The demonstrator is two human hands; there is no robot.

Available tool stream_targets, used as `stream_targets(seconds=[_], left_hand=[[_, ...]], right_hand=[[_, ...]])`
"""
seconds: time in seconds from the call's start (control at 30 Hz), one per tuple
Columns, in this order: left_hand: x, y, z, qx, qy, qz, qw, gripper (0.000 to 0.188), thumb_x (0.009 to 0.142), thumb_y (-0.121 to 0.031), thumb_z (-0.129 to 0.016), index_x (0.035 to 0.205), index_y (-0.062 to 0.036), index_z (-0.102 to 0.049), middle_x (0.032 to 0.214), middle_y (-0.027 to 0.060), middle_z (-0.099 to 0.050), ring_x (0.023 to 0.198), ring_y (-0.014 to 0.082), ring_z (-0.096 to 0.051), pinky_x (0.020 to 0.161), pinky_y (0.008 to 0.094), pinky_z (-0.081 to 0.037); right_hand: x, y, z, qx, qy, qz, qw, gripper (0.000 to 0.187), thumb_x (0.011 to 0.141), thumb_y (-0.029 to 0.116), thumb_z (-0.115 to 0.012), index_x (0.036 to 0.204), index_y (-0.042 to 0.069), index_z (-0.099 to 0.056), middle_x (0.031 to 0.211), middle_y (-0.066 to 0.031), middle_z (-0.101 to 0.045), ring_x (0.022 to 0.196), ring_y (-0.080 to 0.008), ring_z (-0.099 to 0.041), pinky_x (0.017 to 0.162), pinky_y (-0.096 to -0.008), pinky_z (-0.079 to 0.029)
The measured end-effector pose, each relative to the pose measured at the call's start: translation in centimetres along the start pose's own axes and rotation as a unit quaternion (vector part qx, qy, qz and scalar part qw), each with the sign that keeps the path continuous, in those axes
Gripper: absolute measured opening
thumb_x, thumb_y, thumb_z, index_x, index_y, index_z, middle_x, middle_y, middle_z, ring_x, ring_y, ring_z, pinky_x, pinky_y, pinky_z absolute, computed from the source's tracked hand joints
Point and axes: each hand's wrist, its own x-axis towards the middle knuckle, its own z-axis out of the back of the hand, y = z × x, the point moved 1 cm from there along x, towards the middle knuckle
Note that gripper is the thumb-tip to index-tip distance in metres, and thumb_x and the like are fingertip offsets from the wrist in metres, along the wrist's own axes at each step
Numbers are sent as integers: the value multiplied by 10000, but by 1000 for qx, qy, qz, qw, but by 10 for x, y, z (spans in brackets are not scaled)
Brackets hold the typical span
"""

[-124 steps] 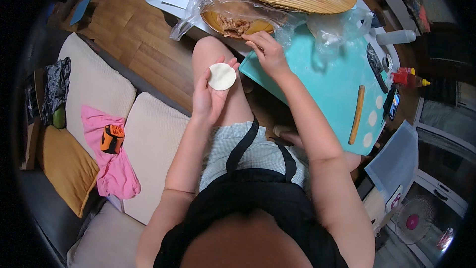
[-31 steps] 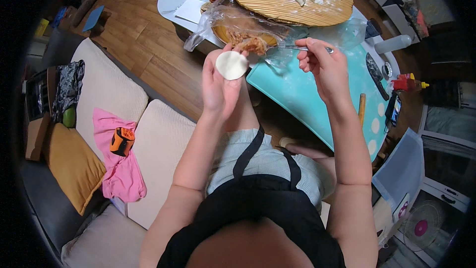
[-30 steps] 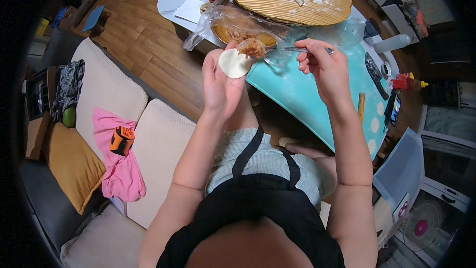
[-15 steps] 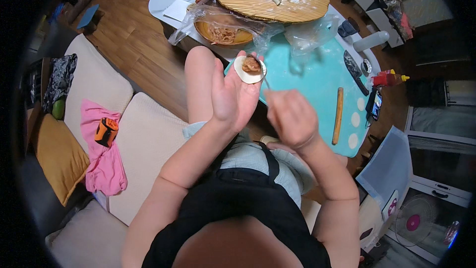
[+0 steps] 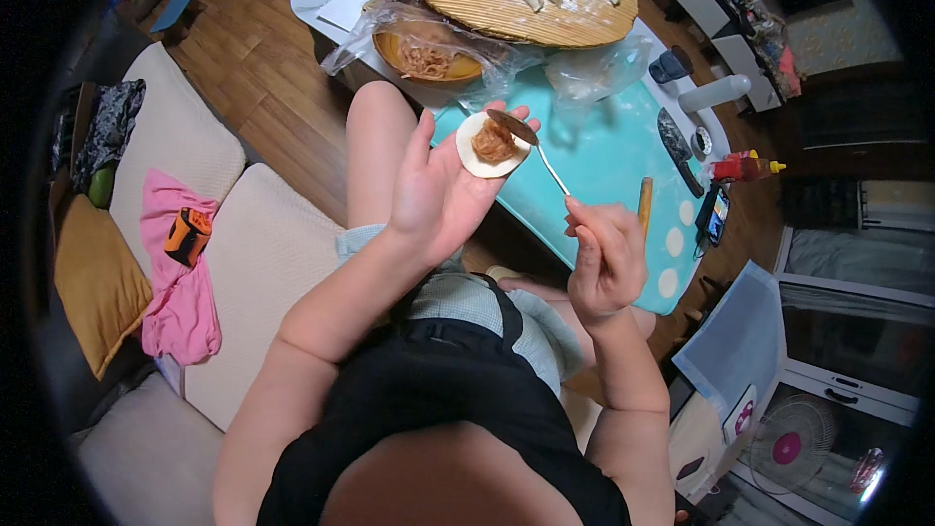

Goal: The person scoops filling onto a dough wrapper with a spoon, folds the wrapper over the filling, and pleats the edges by hand to seal it.

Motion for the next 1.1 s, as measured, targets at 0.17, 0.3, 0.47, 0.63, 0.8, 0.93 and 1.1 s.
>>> stream_targets(seconds=[0.17,0.3,0.47,0.63,0.8,0.93,1.1], left_hand=[[-6,-6,-10,20,21,39,999,648,966,-463,-209,1337,66,-259,1387,226,-320,1286,324,-339,1103,399,-237],[-11,-16,-13,51,73,124,988,703,958,-493,-215,1377,71,-197,1399,256,-289,1290,341,-335,1100,395,-247],[-17,-24,-17,69,56,179,980,718,956,-510,-223,1328,104,-241,1303,266,-396,1237,313,-414,1066,383,-311],[-23,-24,-23,100,83,218,967,770,940,-552,-153,1385,77,-173,1401,264,-284,1305,350,-313,1091,384,-267],[-25,-23,-24,112,92,208,967,775,938,-557,-156,1388,74,-176,1407,254,-284,1309,338,-314,1089,367,-271],[-29,-18,-26,143,92,190,967,768,941,-550,-153,1386,74,-187,1411,242,-286,1310,325,-315,1095,366,-256],[-30,-16,-24,230,109,118,960,753,943,-545,-146,1397,54,-187,1422,223,-284,1324,294,-301,1098,362,-232]], right_hand=[[2,-15,16,136,-43,-97,985,261,931,159,-496,979,-72,-609,803,-125,-538,611,-160,-530,535,-247,-426],[8,-31,41,261,-6,-125,957,307,899,240,-563,951,-56,-626,815,-120,-529,606,-154,-520,521,-241,-413],[18,-32,61,281,74,-79,954,308,858,261,-609,897,-42,-649,777,-94,-536,571,-146,-523,498,-234,-403],[22,-30,60,284,90,-81,951,308,852,261,-614,882,-43,-650,768,-91,-535,567,-144,-525,474,-226,-387],[19,-28,58,308,64,-96,944,304,867,251,-605,885,-50,-642,760,-97,-529,556,-144,-506,465,-230,-372],[16,-28,54,317,28,-115,941,286,879,226,-594,890,-57,-634,769,-107,-533,549,-146,-495,463,-229,-367],[16,-25,55,349,-28,-222,910,341,937,263,-482,831,-51,-564,682,-132,-544,468,-160,-486,413,-233,-398]])
